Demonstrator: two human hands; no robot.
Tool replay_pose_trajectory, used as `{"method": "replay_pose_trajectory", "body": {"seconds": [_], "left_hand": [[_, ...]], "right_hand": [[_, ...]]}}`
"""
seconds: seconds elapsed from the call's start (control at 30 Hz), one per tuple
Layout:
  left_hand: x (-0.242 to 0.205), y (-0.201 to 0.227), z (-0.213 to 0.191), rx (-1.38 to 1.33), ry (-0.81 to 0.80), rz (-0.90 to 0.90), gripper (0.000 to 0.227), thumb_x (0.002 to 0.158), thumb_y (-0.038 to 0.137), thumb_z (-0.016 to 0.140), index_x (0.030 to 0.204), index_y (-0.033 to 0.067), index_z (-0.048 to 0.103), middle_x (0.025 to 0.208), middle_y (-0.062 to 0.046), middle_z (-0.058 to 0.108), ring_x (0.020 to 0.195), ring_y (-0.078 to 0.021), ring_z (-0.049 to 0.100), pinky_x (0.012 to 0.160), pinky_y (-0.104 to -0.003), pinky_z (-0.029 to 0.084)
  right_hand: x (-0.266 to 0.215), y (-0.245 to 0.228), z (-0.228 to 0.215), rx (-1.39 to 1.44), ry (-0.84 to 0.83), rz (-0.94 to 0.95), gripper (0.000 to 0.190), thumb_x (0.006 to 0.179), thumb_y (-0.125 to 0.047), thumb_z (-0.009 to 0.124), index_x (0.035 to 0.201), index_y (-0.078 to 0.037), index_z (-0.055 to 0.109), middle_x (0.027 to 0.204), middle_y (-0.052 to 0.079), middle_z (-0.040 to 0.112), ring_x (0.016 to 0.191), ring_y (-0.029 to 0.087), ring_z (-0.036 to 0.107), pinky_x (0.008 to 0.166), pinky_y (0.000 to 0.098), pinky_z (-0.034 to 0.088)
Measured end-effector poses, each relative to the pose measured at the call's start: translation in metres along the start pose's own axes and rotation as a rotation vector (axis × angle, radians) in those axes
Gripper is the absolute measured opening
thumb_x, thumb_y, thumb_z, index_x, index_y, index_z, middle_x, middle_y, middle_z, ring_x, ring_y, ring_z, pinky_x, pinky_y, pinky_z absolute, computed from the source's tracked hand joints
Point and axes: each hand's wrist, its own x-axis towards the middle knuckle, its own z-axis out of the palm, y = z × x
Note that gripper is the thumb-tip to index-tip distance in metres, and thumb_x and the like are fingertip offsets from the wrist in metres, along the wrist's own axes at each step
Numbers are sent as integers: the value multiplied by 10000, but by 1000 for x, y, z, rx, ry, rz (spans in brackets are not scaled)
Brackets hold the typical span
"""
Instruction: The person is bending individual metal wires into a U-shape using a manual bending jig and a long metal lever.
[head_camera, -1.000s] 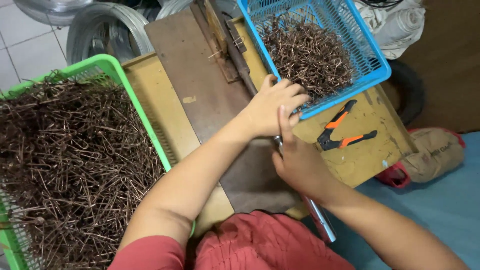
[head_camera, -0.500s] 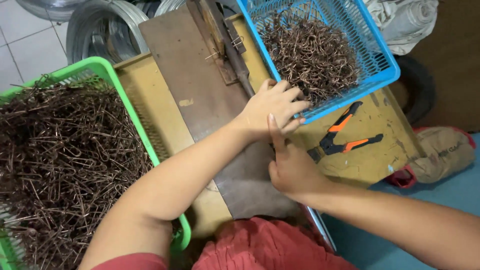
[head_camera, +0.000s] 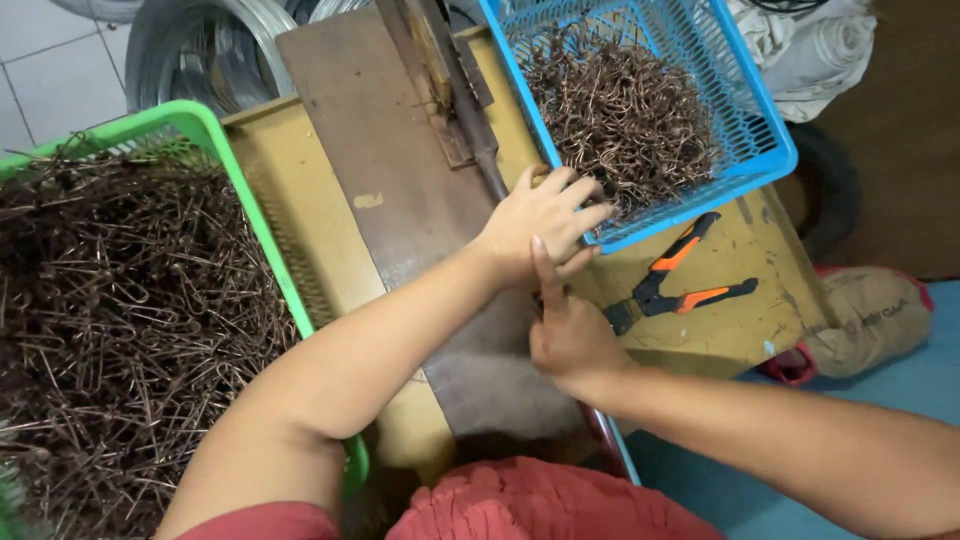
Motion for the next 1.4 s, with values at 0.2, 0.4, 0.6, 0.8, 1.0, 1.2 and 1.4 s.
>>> {"method": "replay_pose_trajectory", "body": {"seconds": [0.2,0.4,0.6,0.8,1.0,1.2,1.4], "left_hand": [[1,0,12,31,-5,-19,502,891,514,647,1286,205,634,1274,-44,555,1235,-294,527,1048,-618,451],[0,1,10,29,-10,-42,525,900,549,612,1306,217,611,1306,-38,537,1260,-271,522,1070,-605,435],[-3,3,8,-31,17,-128,533,914,495,558,1352,193,592,1331,-54,519,1319,-282,504,1085,-585,419],[-29,-43,34,258,446,-300,289,675,311,576,951,224,584,997,-46,515,1008,-305,545,907,-518,377],[-63,-144,-28,229,496,-886,608,850,151,719,1400,68,475,1342,-236,495,1217,-468,555,952,-636,474],[-62,-156,-79,27,-36,-1057,196,1017,528,703,1145,393,763,1135,60,739,1164,-277,698,1038,-683,438],[-60,-163,-53,19,-11,-1032,116,1023,398,745,1125,359,783,1100,75,777,1141,-250,697,1102,-676,363]], "right_hand": [[16,54,47,-100,128,-91,980,917,-132,514,1755,-111,6,619,89,587,549,418,633,471,403,517],[15,43,35,-150,211,-226,955,887,-46,538,1720,43,79,679,52,591,536,402,608,435,343,487],[10,62,53,-290,222,-390,1016,791,-29,646,1703,33,203,969,315,593,584,556,605,440,540,486],[-1,8,4,224,161,139,1086,966,-206,713,1759,-155,-28,1177,427,715,1049,571,743,840,621,618],[-1,-6,-13,423,65,225,1046,960,-155,703,1774,-205,49,1286,384,712,1144,528,740,915,522,633],[0,-9,-17,461,22,333,1021,968,-217,710,1770,-343,90,1262,348,737,1140,484,754,940,494,620],[5,-12,-31,494,-68,436,1081,933,-266,777,1739,-530,106,1261,316,746,1103,429,778,962,462,619]]}}
